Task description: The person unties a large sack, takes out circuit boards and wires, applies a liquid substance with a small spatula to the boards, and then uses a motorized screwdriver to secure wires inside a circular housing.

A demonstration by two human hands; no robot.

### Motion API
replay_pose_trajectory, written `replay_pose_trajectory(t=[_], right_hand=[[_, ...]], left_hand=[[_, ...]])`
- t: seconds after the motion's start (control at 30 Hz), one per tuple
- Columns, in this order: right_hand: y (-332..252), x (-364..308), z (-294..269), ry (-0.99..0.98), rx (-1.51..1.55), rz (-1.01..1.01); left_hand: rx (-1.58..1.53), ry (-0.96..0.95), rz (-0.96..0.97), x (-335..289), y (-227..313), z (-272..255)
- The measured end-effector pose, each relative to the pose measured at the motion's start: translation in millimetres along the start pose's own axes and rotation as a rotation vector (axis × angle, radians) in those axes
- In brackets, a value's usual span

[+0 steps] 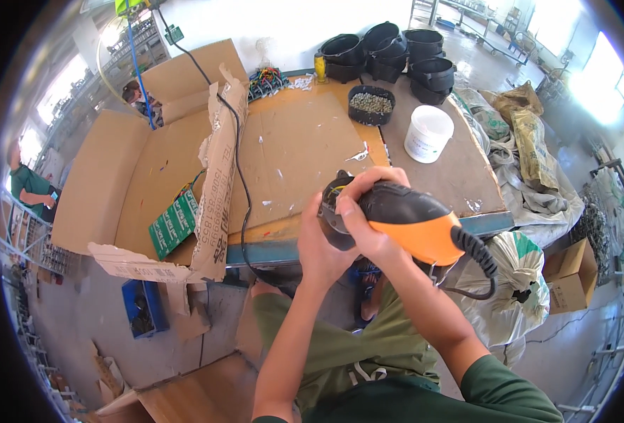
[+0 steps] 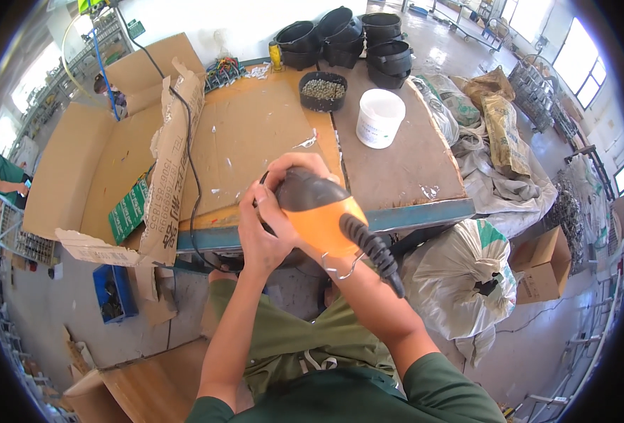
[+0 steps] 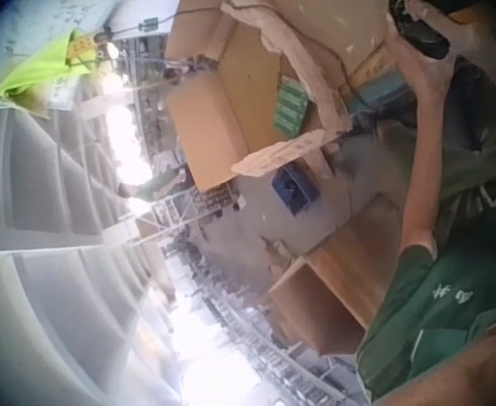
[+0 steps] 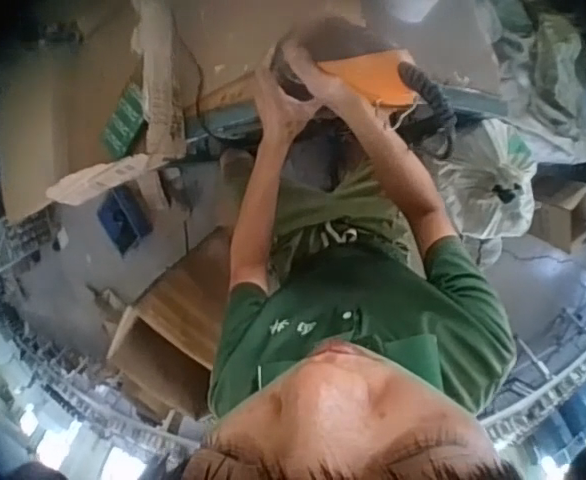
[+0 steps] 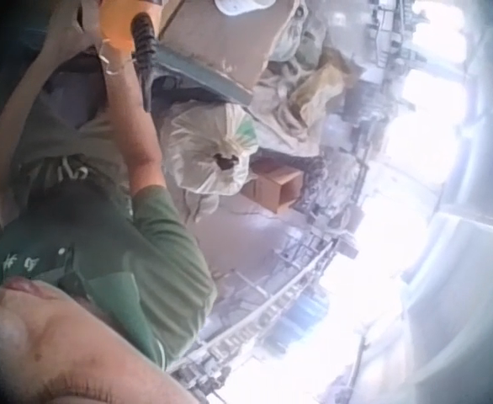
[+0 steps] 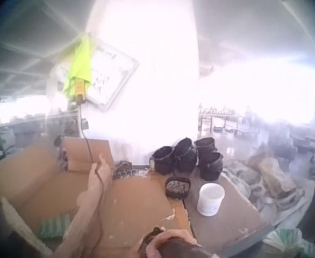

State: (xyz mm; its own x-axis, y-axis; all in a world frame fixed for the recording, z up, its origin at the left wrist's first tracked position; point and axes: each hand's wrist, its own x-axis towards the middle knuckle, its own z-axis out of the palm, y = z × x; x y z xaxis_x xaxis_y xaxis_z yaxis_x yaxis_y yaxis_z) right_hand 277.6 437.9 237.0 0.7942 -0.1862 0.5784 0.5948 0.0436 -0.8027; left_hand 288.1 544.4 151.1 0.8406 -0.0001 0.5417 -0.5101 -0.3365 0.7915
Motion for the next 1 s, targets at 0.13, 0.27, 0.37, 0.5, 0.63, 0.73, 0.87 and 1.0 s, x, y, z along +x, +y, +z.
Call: replay_pose_trajectory(t=[0.13,0.27,0.37,0.5,0.63,0.73,0.87,1.0], right_hand=[[16,9,-2,-0.006,-0.091,-0.115],[19,13,3,0.014,-0.046,-0.098],[20,14,5,0.016,-0.021,-0.076],[20,18,7,0.001,0.019,-0.04],[16,22,9,0.006,0.072,0.019],[17,25,13,0.022,0.101,0.078],[15,30,12,0.045,0.071,0.111],[15,33,16,0.062,0.074,0.092]], left_hand=[[0.102,-0.029,0.065,1,-7,-3],[0.056,-0.036,0.067,0,-5,-4],[0.035,-0.052,-0.006,-1,-4,-6],[0.035,-0.045,0.005,0,-5,-4],[0.02,-0.06,-0.026,0,-5,-2],[0.032,-0.058,-0.044,-1,-8,-3],[0.024,-0.068,-0.055,-1,-9,-1],[0.064,-0.052,0.01,1,-6,-3]])
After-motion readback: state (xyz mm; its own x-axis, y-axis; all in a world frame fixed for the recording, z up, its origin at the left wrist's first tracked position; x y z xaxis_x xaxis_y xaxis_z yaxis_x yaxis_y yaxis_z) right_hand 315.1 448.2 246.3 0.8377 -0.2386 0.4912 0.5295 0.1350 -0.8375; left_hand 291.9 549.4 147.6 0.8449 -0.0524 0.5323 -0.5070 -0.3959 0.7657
